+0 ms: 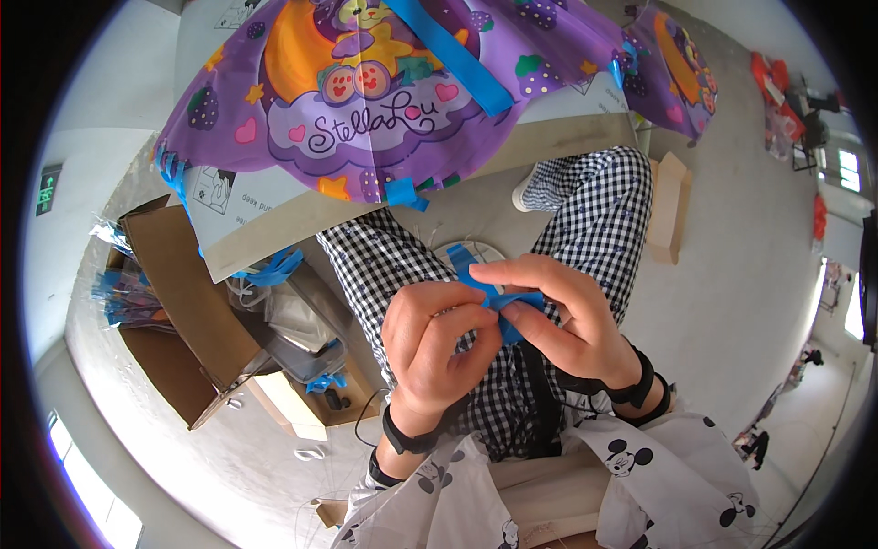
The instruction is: Assembling or decorating a kite by attaching blue ribbons using a tape dispenser.
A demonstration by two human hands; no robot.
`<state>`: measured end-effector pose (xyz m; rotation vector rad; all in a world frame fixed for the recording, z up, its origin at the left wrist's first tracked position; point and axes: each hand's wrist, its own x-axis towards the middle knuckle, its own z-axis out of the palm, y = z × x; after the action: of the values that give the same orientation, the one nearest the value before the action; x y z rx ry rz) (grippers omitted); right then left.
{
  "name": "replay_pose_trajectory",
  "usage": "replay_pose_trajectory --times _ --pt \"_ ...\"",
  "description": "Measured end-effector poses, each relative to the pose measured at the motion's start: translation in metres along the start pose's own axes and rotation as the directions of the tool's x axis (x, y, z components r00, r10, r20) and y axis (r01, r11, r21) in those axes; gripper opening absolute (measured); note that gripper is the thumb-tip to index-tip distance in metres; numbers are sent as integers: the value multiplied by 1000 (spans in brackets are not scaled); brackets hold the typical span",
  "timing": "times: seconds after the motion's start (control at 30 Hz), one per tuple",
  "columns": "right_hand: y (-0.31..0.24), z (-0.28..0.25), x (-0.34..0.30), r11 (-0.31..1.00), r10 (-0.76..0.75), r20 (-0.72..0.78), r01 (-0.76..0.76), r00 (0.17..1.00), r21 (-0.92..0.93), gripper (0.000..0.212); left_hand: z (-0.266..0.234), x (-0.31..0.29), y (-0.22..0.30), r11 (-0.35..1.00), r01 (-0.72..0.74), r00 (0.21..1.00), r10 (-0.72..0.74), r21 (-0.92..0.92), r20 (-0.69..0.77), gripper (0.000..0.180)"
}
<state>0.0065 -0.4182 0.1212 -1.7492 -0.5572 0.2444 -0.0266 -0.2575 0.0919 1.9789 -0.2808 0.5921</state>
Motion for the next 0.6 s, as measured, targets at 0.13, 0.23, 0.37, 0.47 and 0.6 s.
replay_pose_trajectory --times 0.13,0.23,0.37,0.47,0.6 --pt "0 2 4 980 142 17 -143 990 140 48 -5 0 -4 1000 -24 1000 24 13 -18 31" --pt "-3 6 7 951 252 66 -259 966 168 48 -8 -4 -9 999 -41 997 42 13 -61 32" --pt "-2 12 15 937 281 102 -296 954 185 49 -11 -2 -17 1000 -17 997 16 -12 -76 31" --pt "4 20 22 940 -87 -21 75 996 -331 54 -22 -5 -26 1000 17 997 -15 24 -74 30" --pt "16 25 26 847 -193 146 240 970 -475 47 -37 -10 -35 991 72 997 -66 113 -50 28"
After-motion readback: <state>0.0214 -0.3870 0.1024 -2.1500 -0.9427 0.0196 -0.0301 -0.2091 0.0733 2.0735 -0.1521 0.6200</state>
